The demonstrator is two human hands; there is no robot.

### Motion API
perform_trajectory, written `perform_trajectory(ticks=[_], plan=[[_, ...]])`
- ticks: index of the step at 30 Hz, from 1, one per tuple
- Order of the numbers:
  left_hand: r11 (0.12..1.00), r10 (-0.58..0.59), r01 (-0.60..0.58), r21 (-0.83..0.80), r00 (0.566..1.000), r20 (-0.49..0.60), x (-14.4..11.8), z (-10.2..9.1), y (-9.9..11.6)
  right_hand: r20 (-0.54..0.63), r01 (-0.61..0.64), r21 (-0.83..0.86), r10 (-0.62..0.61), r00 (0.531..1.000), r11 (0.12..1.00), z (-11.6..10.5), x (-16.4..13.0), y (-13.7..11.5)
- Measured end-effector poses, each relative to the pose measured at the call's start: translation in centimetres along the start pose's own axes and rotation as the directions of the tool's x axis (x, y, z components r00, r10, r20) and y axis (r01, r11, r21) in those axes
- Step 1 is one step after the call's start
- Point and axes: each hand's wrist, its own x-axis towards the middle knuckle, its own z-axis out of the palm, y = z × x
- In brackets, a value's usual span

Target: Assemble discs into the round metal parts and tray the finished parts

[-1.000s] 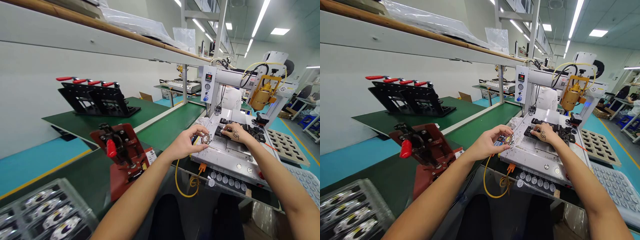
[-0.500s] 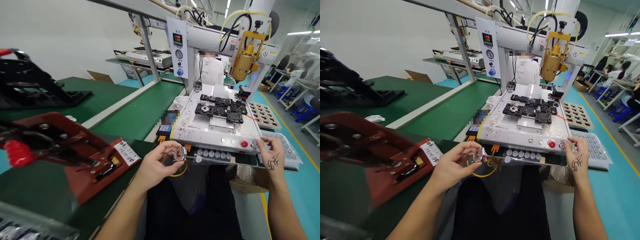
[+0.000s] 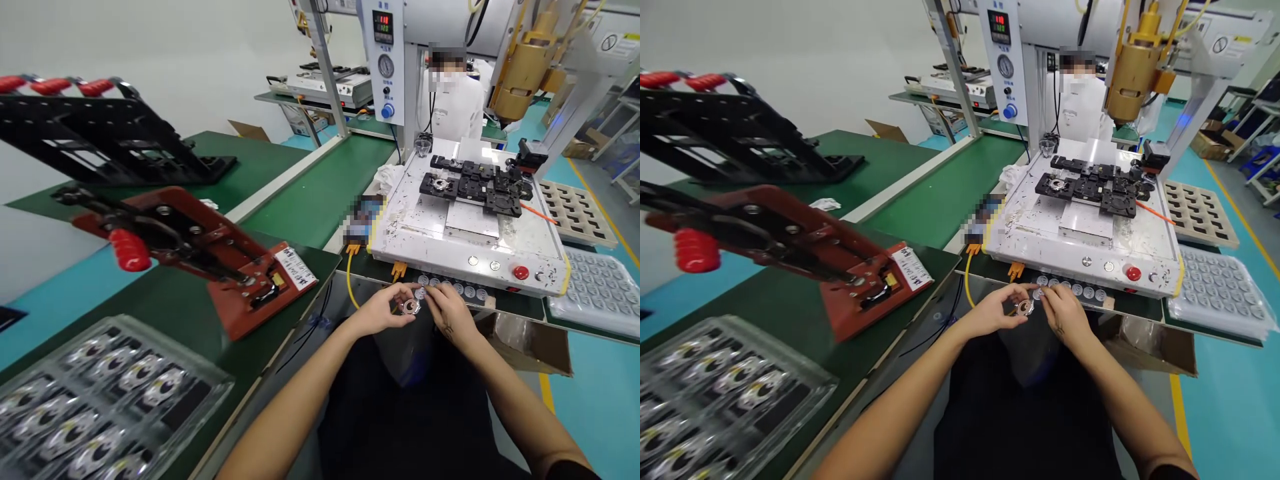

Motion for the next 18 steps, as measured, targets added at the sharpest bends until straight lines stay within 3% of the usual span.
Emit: perform_trajectory(ticks=[4, 18], plan=[[0.995, -0.059, 0.063, -0.072, 0.997, 0.05, 1.1, 0.1, -0.9, 0.027, 0.01, -0.06, -0.008, 1.0, 0.998, 2.2, 1.1, 1.3], [0.983, -0.074, 0.09, -0.158, 0.992, 0.102, 1.3, -0.4, -1.0, 0.053, 0.033, -0.075, -0.029, 0.998, 0.997, 3.8, -0.8, 3.6]])
